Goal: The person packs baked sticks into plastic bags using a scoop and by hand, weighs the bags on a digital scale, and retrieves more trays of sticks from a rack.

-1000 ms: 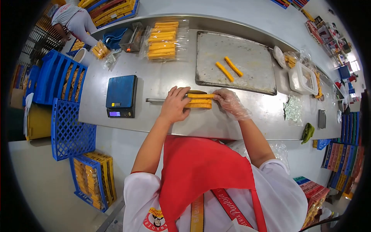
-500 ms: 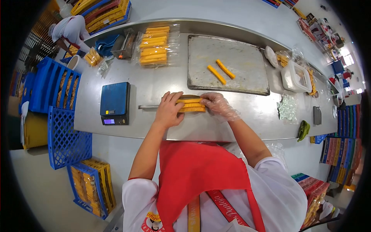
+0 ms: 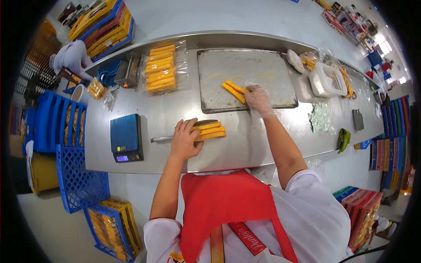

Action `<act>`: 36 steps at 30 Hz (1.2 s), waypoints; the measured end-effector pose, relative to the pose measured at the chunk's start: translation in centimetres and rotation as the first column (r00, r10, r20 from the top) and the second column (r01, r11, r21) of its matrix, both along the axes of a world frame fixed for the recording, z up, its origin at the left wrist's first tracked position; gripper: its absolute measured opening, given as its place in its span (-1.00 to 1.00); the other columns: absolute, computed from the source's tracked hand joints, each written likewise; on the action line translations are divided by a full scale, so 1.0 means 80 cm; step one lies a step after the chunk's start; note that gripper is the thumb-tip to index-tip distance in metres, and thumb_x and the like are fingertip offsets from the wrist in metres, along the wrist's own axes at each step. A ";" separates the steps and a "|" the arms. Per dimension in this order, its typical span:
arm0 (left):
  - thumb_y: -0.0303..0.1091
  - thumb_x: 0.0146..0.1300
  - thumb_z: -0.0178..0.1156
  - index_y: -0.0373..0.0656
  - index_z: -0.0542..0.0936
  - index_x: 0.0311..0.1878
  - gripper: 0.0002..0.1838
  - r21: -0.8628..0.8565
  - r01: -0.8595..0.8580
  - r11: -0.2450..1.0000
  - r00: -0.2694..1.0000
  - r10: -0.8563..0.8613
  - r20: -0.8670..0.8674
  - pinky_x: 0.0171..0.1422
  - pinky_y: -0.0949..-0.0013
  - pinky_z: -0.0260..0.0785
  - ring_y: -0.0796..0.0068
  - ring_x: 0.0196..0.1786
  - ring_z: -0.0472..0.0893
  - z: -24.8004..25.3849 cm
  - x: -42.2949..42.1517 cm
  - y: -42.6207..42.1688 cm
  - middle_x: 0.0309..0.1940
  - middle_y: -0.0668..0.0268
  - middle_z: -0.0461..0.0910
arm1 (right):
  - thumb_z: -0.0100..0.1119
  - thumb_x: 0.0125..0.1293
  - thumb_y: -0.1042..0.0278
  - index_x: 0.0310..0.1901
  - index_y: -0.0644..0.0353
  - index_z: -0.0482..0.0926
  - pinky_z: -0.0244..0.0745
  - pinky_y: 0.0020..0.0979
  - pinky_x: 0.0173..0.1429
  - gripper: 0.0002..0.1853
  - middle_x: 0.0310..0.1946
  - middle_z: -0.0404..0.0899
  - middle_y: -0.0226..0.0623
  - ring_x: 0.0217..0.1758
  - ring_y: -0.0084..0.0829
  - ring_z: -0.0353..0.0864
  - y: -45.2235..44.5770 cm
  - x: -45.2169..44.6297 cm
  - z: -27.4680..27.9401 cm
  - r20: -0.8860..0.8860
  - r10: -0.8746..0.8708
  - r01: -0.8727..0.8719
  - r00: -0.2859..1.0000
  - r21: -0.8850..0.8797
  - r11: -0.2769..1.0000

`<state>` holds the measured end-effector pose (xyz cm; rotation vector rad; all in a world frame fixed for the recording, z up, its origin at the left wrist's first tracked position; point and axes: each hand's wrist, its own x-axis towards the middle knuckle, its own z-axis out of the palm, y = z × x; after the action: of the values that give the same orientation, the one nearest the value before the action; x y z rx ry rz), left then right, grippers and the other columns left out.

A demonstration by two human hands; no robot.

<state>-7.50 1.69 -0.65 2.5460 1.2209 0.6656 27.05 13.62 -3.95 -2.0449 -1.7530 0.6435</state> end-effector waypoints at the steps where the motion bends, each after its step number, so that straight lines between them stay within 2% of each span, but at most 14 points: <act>1: -0.24 -0.10 0.40 -0.12 0.64 -0.16 -0.63 0.006 -0.013 1.000 1.000 0.013 0.001 0.55 -0.12 0.05 0.03 0.35 0.38 0.000 0.001 0.000 0.29 0.09 0.43 | 0.24 0.26 0.11 0.05 0.05 0.65 0.48 -0.08 0.21 -0.63 -0.01 0.64 -0.04 0.16 0.02 0.57 -0.011 -0.017 0.017 -0.007 -0.019 0.019 1.000 0.004 1.000; 3: -0.24 -0.10 0.40 -0.13 0.64 -0.17 -0.62 0.016 -0.003 1.000 1.000 0.003 -0.003 0.55 -0.13 0.06 0.03 0.35 0.38 -0.002 0.003 0.001 0.29 0.09 0.43 | 0.25 0.23 0.12 0.11 0.08 0.61 0.51 -0.09 0.17 -0.57 -0.06 0.65 -0.09 0.12 0.01 0.58 -0.045 -0.055 0.057 0.364 -0.009 -0.039 0.931 0.124 0.991; 9: -0.23 -0.11 0.40 -0.15 0.62 -0.17 -0.61 0.012 0.028 1.000 0.998 -0.027 -0.055 0.55 -0.14 0.05 0.01 0.35 0.38 0.001 0.005 0.002 0.29 0.07 0.43 | 0.28 0.24 0.10 0.18 0.10 0.56 0.51 -0.09 0.14 -0.50 -0.02 0.60 -0.08 0.07 -0.05 0.57 -0.101 -0.036 0.035 0.242 -0.029 -0.014 0.970 0.173 0.985; 13: -0.19 -0.07 0.39 -0.17 0.55 -0.03 -0.50 0.032 -0.001 0.999 0.993 0.005 -0.118 0.53 -0.17 0.06 -0.04 0.34 0.37 -0.001 0.006 0.005 0.30 0.03 0.41 | 0.34 0.10 0.24 0.09 0.16 0.55 0.49 -0.08 0.03 -0.52 -0.14 0.59 -0.15 -0.07 -0.09 0.55 -0.214 -0.008 0.006 0.156 -0.085 -0.012 0.984 0.536 0.844; 18: -0.21 -0.07 0.39 -0.26 0.49 0.10 -0.37 0.018 0.052 0.998 0.994 -0.050 -0.095 0.46 -0.15 0.12 -0.25 0.34 0.30 -0.012 0.002 0.020 0.35 -0.17 0.33 | 0.30 0.01 0.34 0.03 0.23 0.54 0.46 -0.10 0.07 -0.52 -0.17 0.59 -0.14 -0.09 -0.11 0.57 -0.302 -0.012 -0.037 0.167 -0.178 0.067 0.970 0.516 0.854; 22: 0.35 0.06 0.27 -0.29 0.37 0.31 -0.03 0.239 0.293 0.926 0.943 -0.239 -0.230 0.46 -0.25 0.02 -0.23 0.45 0.21 -0.023 0.047 0.046 0.43 -0.15 0.24 | 0.28 0.22 0.18 0.12 0.22 0.51 0.48 -0.15 0.11 -0.52 -0.03 0.54 -0.12 -0.01 -0.13 0.57 -0.351 -0.015 0.026 0.217 -0.357 0.184 0.909 0.559 0.808; 23: 0.27 0.14 0.28 -0.34 0.34 0.32 -0.08 0.423 0.255 0.870 0.966 -0.207 -0.156 0.46 -0.23 0.09 -0.24 0.44 0.24 -0.006 0.034 0.052 0.44 -0.16 0.21 | 0.25 0.25 0.16 0.11 0.19 0.52 0.50 -0.14 0.08 -0.56 -0.03 0.53 -0.15 -0.05 -0.16 0.58 -0.373 -0.014 0.035 0.207 -0.445 0.253 0.871 0.586 0.770; 24: 0.02 0.24 0.30 -0.37 0.32 0.32 -0.23 0.326 0.274 0.905 0.950 -0.307 0.053 0.46 -0.16 0.18 -0.22 0.45 0.25 -0.010 0.053 0.055 0.46 -0.16 0.17 | 0.25 0.25 0.16 0.11 0.19 0.52 0.50 -0.14 0.08 -0.56 -0.03 0.53 -0.15 -0.05 -0.16 0.58 -0.405 -0.010 0.028 0.224 -0.523 0.319 0.822 0.580 0.750; 26: 0.03 0.14 0.39 -0.40 0.36 0.31 -0.16 0.209 0.294 0.933 0.949 -0.311 0.052 0.49 -0.19 0.11 -0.24 0.45 0.23 0.018 0.111 0.030 0.44 -0.20 0.21 | 0.18 0.30 0.14 0.13 0.17 0.51 0.52 -0.10 0.08 -0.57 -0.04 0.53 -0.17 -0.02 -0.12 0.57 -0.456 0.004 0.005 0.072 -0.609 0.415 0.790 0.669 0.616; 28: 0.02 0.13 0.42 -0.54 0.23 0.39 -0.01 0.095 0.402 0.911 0.912 -0.408 0.052 0.55 -0.17 0.06 -0.32 0.47 0.20 0.029 0.145 0.017 0.46 -0.30 0.15 | 0.12 0.34 0.14 0.08 0.17 0.55 0.53 -0.06 0.06 -0.62 -0.06 0.55 -0.12 -0.02 -0.04 0.58 -0.546 0.020 -0.049 0.304 -0.708 0.391 0.638 0.664 0.637; 29: 0.02 0.13 0.42 -0.54 0.23 0.39 -0.01 0.103 0.438 0.893 0.894 -0.445 0.058 0.55 -0.17 0.06 -0.32 0.47 0.20 0.029 0.162 0.011 0.46 -0.30 0.15 | 0.10 0.35 0.16 0.04 0.17 0.58 0.54 -0.06 0.04 -0.66 -0.08 0.56 -0.09 -0.02 -0.02 0.59 -0.598 0.010 -0.067 0.150 -0.811 0.579 0.565 0.628 0.519; 32: -0.36 0.20 0.31 -0.37 0.36 0.32 -0.35 0.104 0.736 0.669 0.645 -0.739 0.195 0.54 -0.03 0.10 -0.15 0.52 0.18 0.011 0.215 -0.035 0.49 -0.16 0.13 | 0.05 0.36 0.21 -0.05 0.12 0.66 0.54 -0.05 0.08 -0.72 -0.14 0.65 -0.06 -0.05 0.02 0.64 -0.746 -0.049 -0.076 -0.195 -0.980 0.937 -0.048 0.332 -0.112; 35: -0.42 0.15 0.31 -0.28 0.38 0.31 -0.37 -0.025 0.901 0.434 0.428 -0.877 0.220 0.52 -0.01 0.15 -0.17 0.51 0.20 0.015 0.248 -0.112 0.50 -0.09 0.13 | 0.17 0.32 0.21 -0.14 0.12 0.75 0.59 -0.18 0.07 -0.75 -0.13 0.73 -0.04 -0.04 -0.15 0.73 -0.872 -0.085 -0.131 -0.229 -0.640 0.666 -0.733 -0.048 -0.745; 36: -0.43 0.13 0.31 -0.24 0.39 0.30 -0.37 -0.120 0.935 0.332 0.350 -0.918 0.188 0.51 0.00 0.16 -0.18 0.51 0.21 0.023 0.249 -0.149 0.51 -0.07 0.14 | 0.19 0.30 0.17 -0.25 0.11 0.74 0.58 -0.15 -0.07 -0.77 -0.25 0.73 -0.09 -0.18 -0.17 0.73 -0.934 -0.120 -0.209 -0.092 -0.699 0.699 -0.710 0.037 -0.715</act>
<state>12.40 -10.27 1.19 2.4134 -0.3553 0.2917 17.43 -61.08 -20.71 -2.2109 1.1178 -0.3038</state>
